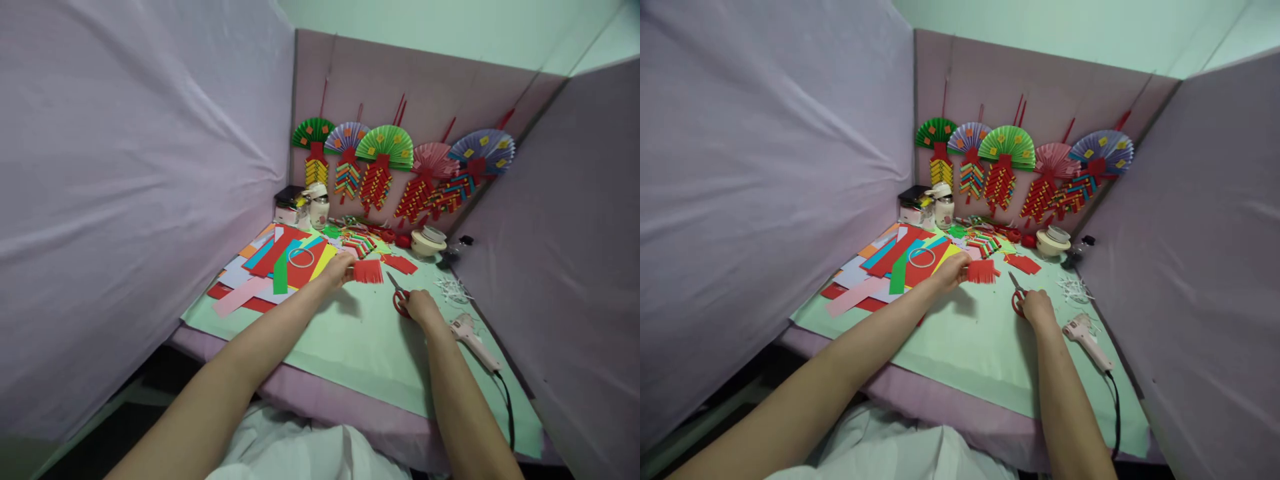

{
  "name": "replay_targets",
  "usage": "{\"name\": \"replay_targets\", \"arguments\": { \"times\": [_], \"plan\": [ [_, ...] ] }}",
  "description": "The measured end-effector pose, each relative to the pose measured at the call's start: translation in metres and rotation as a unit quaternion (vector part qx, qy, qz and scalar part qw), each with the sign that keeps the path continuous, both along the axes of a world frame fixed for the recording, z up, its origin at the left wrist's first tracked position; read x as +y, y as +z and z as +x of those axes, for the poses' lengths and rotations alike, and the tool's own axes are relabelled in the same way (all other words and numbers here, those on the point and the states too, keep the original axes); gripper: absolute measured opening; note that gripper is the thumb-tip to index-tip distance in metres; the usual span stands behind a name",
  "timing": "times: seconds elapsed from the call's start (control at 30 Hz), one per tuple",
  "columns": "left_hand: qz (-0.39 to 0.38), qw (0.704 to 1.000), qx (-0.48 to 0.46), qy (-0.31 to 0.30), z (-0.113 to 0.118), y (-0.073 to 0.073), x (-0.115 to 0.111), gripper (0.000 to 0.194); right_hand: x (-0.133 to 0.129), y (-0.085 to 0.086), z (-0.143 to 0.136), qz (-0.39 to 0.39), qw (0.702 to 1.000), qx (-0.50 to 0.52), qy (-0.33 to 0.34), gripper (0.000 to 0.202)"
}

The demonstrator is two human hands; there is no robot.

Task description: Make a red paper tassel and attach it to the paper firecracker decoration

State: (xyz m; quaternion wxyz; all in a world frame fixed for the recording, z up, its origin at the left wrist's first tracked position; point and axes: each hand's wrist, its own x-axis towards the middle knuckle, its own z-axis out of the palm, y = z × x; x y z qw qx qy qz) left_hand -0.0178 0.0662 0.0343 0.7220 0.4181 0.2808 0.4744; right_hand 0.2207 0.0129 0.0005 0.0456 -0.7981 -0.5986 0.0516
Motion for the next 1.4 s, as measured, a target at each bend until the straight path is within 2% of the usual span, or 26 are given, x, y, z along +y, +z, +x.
{"name": "replay_targets", "arguments": {
  "times": [0.07,0.13,0.17,0.2,0.27,0.3,0.37,0.47,0.6,0.73,0.8,0.9,1.07,1.13,1.17,1.2,1.23,1.27,1.3,1.37,1.4],
  "plan": [
    [0.027,0.996,0.039,-0.069,0.003,-0.001,-0.004,0.008,-0.003,0.004,-0.004,0.015,1.0,-0.004,0.0,0.02],
    [0.053,0.991,0.063,-0.11,0.007,-0.006,-0.009,0.007,-0.009,0.013,-0.01,0.055,0.998,0.015,0.005,0.024],
    [0.066,0.988,0.071,-0.119,0.008,-0.01,-0.011,0.006,-0.012,0.018,-0.014,0.084,0.995,0.047,0.013,0.029],
    [0.08,0.986,0.077,-0.121,0.009,-0.014,-0.013,0.006,-0.015,0.023,-0.019,0.124,0.984,0.122,0.031,0.034],
    [0.104,0.984,0.089,-0.115,0.009,-0.021,-0.014,0.007,-0.019,0.031,-0.031,0.156,0.925,0.339,0.077,0.044],
    [0.112,0.983,0.093,-0.109,0.008,-0.024,-0.015,0.008,-0.021,0.033,-0.037,0.133,0.891,0.422,0.1,0.046],
    [0.119,0.983,0.097,-0.105,0.007,-0.026,-0.015,0.008,-0.023,0.033,-0.048,0.117,0.856,0.494,0.101,0.041],
    [0.103,0.985,0.093,-0.098,0.007,-0.024,-0.017,0.013,-0.023,0.022,-0.056,0.144,0.836,0.524,0.073,0.038],
    [0.081,0.985,0.115,-0.1,0.012,-0.023,-0.021,0.03,-0.023,0.009,-0.053,0.179,0.827,0.531,0.047,0.039],
    [0.135,0.975,0.173,-0.041,0.017,-0.033,-0.019,0.028,-0.027,0.007,-0.054,0.178,0.831,0.523,0.064,0.031],
    [0.129,0.973,0.19,-0.028,0.017,-0.039,-0.016,0.028,-0.029,0.007,-0.056,0.18,0.842,0.504,0.066,0.028],
    [0.101,0.973,0.2,-0.049,0.016,-0.044,-0.013,0.024,-0.031,0.006,-0.057,0.158,0.854,0.493,0.051,0.025],
    [0.076,0.972,0.224,-0.012,0.017,-0.038,-0.016,0.023,-0.031,0.005,-0.057,0.088,0.828,0.554,0.008,0.021],
    [0.079,0.969,0.235,0.018,0.015,-0.034,-0.015,0.023,-0.031,0.006,-0.059,0.069,0.84,0.538,0.008,0.021],
    [0.094,0.961,0.256,0.045,0.011,-0.032,-0.013,0.023,-0.031,0.006,-0.06,0.064,0.862,0.503,0.009,0.021],
    [0.124,0.945,0.292,0.083,0.006,-0.029,-0.01,0.024,-0.032,0.006,-0.062,0.065,0.893,0.446,0.011,0.021],
    [0.161,0.916,0.344,0.127,-0.002,-0.025,-0.006,0.024,-0.032,0.007,-0.064,0.069,0.925,0.372,0.012,0.022],
    [0.209,0.871,0.409,0.172,-0.011,-0.022,-0.002,0.025,-0.033,0.007,-0.065,0.075,0.953,0.293,0.013,0.022],
    [0.247,0.814,0.479,0.216,-0.02,-0.019,0.003,0.025,-0.034,0.007,-0.067,0.078,0.972,0.219,0.013,0.022],
    [0.259,0.707,0.601,0.269,-0.041,-0.014,0.012,0.027,-0.036,0.007,-0.069,0.074,0.99,0.121,0.011,0.022],
    [0.238,0.665,0.649,0.282,-0.05,-0.013,0.017,0.028,-0.037,0.008,-0.07,0.062,0.993,0.098,0.011,0.022]
  ]
}}
